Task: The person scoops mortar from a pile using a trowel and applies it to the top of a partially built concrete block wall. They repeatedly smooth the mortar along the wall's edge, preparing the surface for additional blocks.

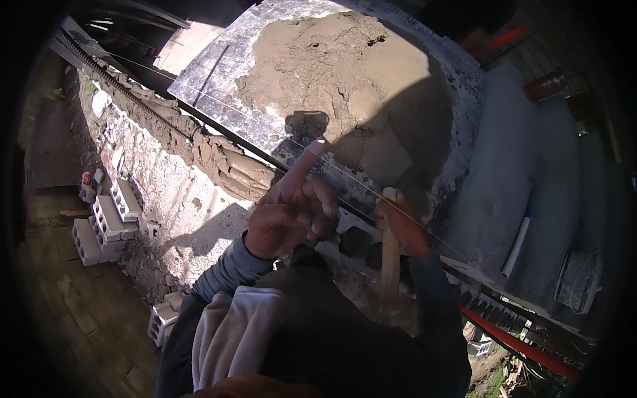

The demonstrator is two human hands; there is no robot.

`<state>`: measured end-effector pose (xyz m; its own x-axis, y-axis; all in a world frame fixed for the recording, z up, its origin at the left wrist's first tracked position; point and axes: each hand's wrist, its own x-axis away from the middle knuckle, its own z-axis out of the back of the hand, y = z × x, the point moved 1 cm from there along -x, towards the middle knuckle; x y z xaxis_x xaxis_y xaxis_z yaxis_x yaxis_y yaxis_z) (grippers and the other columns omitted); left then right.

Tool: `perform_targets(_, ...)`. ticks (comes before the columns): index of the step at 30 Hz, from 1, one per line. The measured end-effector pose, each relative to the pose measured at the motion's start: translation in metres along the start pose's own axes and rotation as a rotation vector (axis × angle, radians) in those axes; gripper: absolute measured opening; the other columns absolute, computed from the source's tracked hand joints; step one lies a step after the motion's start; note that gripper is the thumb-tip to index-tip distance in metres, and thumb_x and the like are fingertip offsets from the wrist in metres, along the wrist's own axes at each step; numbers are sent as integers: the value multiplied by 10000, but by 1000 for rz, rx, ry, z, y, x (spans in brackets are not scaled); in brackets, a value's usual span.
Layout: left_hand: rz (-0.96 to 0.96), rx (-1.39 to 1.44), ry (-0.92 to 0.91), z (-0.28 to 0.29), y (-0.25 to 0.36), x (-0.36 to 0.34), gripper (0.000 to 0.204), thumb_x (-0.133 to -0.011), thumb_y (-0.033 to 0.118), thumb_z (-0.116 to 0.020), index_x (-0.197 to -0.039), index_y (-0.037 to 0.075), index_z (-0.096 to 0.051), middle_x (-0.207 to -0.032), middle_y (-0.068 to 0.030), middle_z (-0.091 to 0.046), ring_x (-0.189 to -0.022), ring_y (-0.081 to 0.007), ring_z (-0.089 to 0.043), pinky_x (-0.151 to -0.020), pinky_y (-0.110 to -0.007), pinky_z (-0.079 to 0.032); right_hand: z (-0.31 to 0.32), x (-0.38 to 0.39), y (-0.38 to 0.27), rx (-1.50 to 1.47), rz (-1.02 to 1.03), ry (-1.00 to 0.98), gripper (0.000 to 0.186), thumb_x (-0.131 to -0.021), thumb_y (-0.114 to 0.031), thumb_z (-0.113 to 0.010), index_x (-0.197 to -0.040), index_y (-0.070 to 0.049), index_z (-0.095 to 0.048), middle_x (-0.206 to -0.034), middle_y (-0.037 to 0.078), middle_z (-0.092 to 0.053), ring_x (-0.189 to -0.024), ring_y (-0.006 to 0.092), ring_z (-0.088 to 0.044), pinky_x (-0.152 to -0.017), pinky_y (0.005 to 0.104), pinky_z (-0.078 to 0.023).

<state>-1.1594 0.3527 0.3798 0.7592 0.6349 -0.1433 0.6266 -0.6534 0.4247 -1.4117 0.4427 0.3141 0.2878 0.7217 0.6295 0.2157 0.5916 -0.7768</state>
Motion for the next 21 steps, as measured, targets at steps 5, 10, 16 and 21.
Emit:
perform_targets(5,-23,-9,-13,-4,-12,-11,1020,-726,-1,-530,-1621,145,-62,-1085,-185,-632,-771,-202,-623,-643,-269,-499,-25,-154,-60,-165,150,-407,153,-911,-163,-617,-1001,-106,-508,-752,1,-544,-561,102,-526,-508,274,-458)
perform_targets(10,-106,-69,77,-10,-18,-4,979,-757,20,-511,-1619,148,-64,-1085,-177,-625,-744,-188,-603,-639,-272,-495,-53,-191,-54,-217,224,-555,135,-911,-208,-616,-958,-114,-531,-761,0,-551,-565,100,-517,-516,283,-465)
perform_targets(16,-58,-123,117,-22,-35,3,1005,-754,48,-575,-1612,126,-58,-1085,-173,-639,-727,-189,-610,-615,-264,-490,-35,-152,-39,-194,242,-472,180,-895,-182,-624,-1003,-94,-511,-750,15,-536,-546,108,-511,-485,279,-451)
perform_targets(21,-28,-91,4,-31,-65,9,963,-830,62,-585,-1612,150,-30,-1108,-160,-644,-758,-179,-620,-627,-263,-486,-32,-100,-41,-148,314,-412,96,-913,-145,-574,-963,-85,-519,-748,13,-534,-551,105,-517,-470,276,-441)
